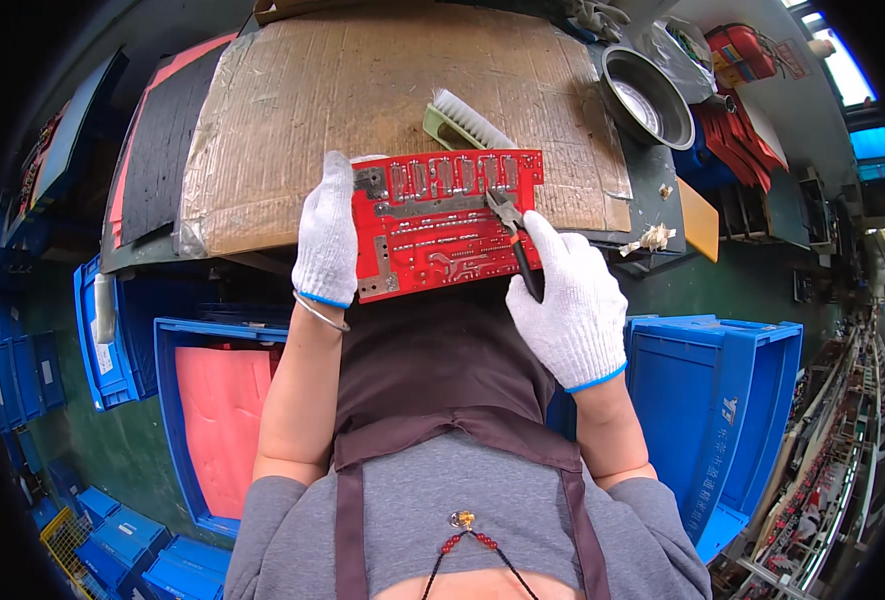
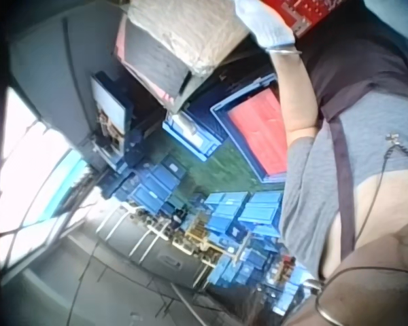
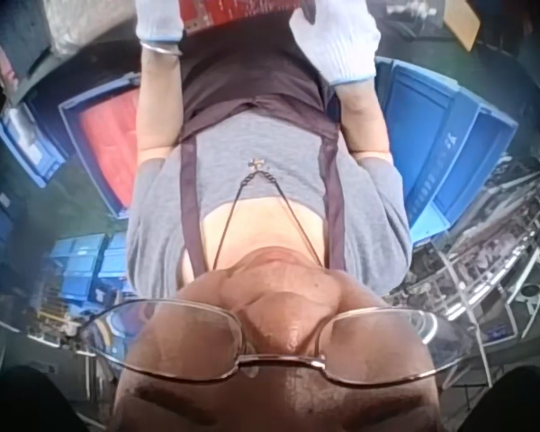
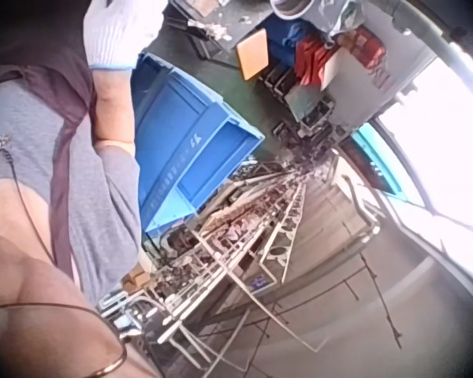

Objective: Trimming excess wire leads from a printed circuit board using wire cutters.

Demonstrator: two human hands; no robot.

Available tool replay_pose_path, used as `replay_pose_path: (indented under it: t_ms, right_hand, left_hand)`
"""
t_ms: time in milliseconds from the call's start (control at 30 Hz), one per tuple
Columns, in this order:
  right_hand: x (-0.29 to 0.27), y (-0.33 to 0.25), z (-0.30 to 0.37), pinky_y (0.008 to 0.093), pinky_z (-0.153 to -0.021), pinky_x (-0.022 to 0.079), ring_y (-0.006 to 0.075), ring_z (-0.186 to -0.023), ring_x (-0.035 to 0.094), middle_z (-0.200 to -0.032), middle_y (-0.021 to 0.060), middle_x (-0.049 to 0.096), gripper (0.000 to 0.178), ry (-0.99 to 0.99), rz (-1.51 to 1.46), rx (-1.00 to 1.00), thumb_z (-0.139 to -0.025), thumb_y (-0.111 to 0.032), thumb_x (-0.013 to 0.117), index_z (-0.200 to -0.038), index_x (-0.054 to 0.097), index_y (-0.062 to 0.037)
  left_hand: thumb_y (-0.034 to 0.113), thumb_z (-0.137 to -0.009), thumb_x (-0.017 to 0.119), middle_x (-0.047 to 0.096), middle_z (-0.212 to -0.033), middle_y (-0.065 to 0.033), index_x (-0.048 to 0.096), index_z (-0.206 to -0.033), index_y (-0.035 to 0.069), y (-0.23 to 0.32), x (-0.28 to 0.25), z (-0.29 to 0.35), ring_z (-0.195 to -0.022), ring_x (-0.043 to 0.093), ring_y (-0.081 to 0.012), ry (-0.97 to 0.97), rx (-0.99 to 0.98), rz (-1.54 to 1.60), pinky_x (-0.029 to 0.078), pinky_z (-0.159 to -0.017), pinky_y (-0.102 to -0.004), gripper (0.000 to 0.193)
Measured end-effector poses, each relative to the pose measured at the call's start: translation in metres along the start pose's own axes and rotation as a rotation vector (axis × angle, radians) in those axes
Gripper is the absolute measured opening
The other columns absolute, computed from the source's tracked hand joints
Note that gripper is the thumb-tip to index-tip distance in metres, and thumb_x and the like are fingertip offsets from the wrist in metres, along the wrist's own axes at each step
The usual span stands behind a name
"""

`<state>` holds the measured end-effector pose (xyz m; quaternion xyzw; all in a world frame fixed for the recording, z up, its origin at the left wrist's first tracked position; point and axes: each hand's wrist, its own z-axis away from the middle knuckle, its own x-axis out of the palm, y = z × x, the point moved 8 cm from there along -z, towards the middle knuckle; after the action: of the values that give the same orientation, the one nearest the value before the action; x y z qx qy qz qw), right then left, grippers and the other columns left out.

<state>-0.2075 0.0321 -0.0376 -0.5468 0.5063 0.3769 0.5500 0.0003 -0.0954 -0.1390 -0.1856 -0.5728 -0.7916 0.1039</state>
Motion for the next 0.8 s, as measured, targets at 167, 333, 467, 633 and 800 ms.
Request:
replay_pose_path:
  t_ms: [167,333,467,633,800]
  right_hand:
    - [-0.005,-0.008,0.001,0.0461,-0.089,0.055,0.0347,-0.103,0.066,-0.112,0.0143,0.067,0.071,0.062,0.009,-0.107,-0.081,-0.018,0.080,-0.148,0.059,-0.0131]
    - [-0.002,-0.018,-0.001,0.0469,-0.093,0.046,0.0306,-0.106,0.061,-0.117,0.0103,0.063,0.071,0.064,0.189,-0.157,-0.080,-0.020,0.080,-0.148,0.060,-0.0146]
    - [-0.005,-0.023,-0.001,0.0487,-0.094,0.045,0.0309,-0.108,0.061,-0.118,0.0101,0.063,0.071,0.090,0.221,-0.189,-0.080,-0.019,0.079,-0.148,0.060,-0.0148]
    - [0.003,-0.023,0.000,0.0483,-0.089,0.046,0.0299,-0.106,0.061,-0.115,0.0103,0.063,0.072,0.083,0.284,-0.151,-0.081,-0.019,0.080,-0.149,0.058,-0.0137]
    - [0.013,-0.022,0.000,0.0451,-0.082,0.050,0.0298,-0.099,0.063,-0.110,0.0115,0.063,0.070,0.064,0.265,-0.142,-0.085,-0.019,0.079,-0.151,0.056,-0.0116]
  left_hand:
    - [0.057,-0.113,0.044,0.078,-0.111,-0.0130,0.071,-0.130,-0.001,0.004,0.004,0.002,-0.093,0.079,-0.0201,-0.006,0.005,0.000,0.066,-0.079,-0.0329,0.065]
    - [0.056,-0.113,0.045,0.078,-0.112,-0.0135,0.071,-0.130,-0.001,0.004,0.002,0.002,-0.093,0.079,-0.0198,-0.005,0.010,-0.006,0.066,-0.079,-0.0325,0.066]
    - [0.055,-0.114,0.043,0.078,-0.111,-0.0137,0.070,-0.130,-0.002,0.005,0.003,0.002,-0.093,0.079,-0.0199,0.001,0.029,-0.032,0.066,-0.079,-0.0325,0.066]
    - [0.055,-0.114,0.042,0.078,-0.110,-0.0135,0.070,-0.130,-0.002,0.006,0.003,0.003,-0.092,0.079,-0.0201,-0.002,0.033,-0.029,0.066,-0.079,-0.0323,0.066]
    - [0.055,-0.114,0.043,0.078,-0.109,-0.0131,0.070,-0.130,-0.002,0.007,0.004,0.003,-0.091,0.079,-0.0198,0.006,0.032,-0.028,0.066,-0.078,-0.0322,0.065]
